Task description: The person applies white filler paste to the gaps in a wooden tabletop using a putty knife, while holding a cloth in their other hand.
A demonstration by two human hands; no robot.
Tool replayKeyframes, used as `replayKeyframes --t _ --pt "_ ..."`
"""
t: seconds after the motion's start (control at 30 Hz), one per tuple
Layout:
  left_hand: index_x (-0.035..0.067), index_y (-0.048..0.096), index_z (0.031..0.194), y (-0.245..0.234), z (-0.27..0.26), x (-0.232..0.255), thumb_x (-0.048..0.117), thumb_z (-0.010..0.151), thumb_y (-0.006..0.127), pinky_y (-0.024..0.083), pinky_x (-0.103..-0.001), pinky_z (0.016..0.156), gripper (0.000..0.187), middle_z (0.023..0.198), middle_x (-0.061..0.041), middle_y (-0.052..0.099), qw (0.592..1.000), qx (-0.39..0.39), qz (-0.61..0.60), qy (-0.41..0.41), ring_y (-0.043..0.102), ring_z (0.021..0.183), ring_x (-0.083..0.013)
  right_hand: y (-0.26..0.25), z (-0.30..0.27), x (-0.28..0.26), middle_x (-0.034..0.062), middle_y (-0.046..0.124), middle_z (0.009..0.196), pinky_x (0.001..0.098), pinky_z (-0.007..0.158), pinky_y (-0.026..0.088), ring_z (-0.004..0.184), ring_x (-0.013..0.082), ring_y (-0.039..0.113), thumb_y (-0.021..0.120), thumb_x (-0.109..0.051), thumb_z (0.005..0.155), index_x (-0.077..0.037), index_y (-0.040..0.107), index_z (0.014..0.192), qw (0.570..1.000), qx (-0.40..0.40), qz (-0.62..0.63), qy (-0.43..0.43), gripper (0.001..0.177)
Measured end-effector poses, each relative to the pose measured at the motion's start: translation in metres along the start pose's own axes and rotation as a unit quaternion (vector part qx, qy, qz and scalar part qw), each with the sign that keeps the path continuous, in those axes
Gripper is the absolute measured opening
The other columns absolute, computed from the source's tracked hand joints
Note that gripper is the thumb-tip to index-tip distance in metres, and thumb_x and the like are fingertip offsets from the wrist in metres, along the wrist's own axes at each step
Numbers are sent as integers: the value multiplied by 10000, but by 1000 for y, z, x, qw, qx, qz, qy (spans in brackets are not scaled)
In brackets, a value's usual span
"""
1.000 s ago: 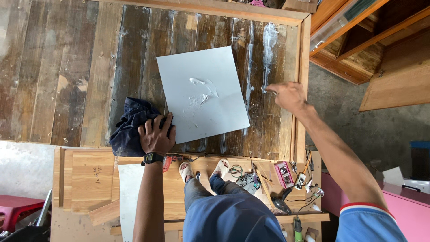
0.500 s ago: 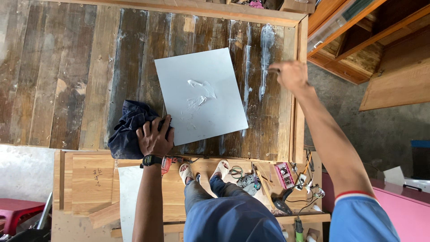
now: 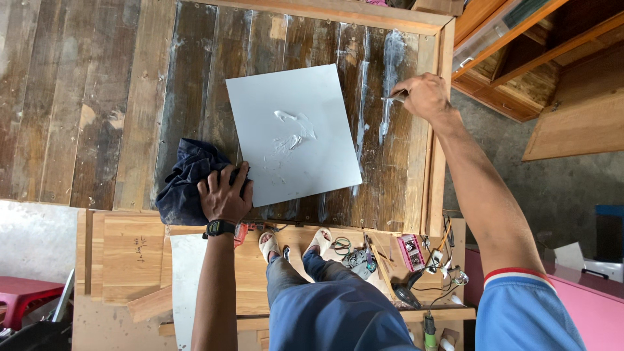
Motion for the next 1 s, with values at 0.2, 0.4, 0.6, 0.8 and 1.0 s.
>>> replayKeyframes --t 0.2,0.4,0.6,0.8,1.0 --pt "381 661 1422 -2 1 0 507 1035 552 398 -491 932 422 1256 -8 604 1000 -6 -1 -4 538 1127 -267 8 -24 -3 -48 803 1008 461 966 589 987 292 762 665 -51 866 -453 772 1104 999 -43 12 -12 479" --pt "361 663 1421 0 -1 -1 492 1022 562 404 -484 908 432 1247 -29 597 1000 -27 3 3 549 1117 -295 6 -58 -4 -44 809 1045 443 999 577 1004 275 767 657 -29 879 -437 762 1158 995 -93 -1 -35 506" --pt "357 674 1409 0 -1 0 490 1012 577 408 -495 916 430 1248 -33 605 1000 -15 3 2 558 1127 -309 -19 -91 -24 3 807 932 396 861 588 731 191 725 586 1 973 -373 738 1267 991 -119 -18 -62 499" --pt "352 632 1467 0 -2 -1 483 1066 525 408 -491 945 435 1264 -39 600 999 -34 9 -4 549 1173 -299 -33 -115 -35 30 788 925 439 940 554 733 197 718 563 -6 986 -357 753 1229 984 -162 -9 -76 467" --pt "341 646 1445 -1 -2 -1 472 1065 536 416 -507 955 418 1259 -44 596 1000 -27 0 4 548 1164 -304 -36 -100 -25 -5 798 1049 293 621 564 816 172 755 560 46 951 -319 749 1216 993 -50 2 -103 489"
Point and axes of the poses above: each hand's wrist, its own z-axis towards the middle knuckle, its own y-axis out of the palm, x = y × z, the point moved 1 cm from there along z, towards the middle knuckle
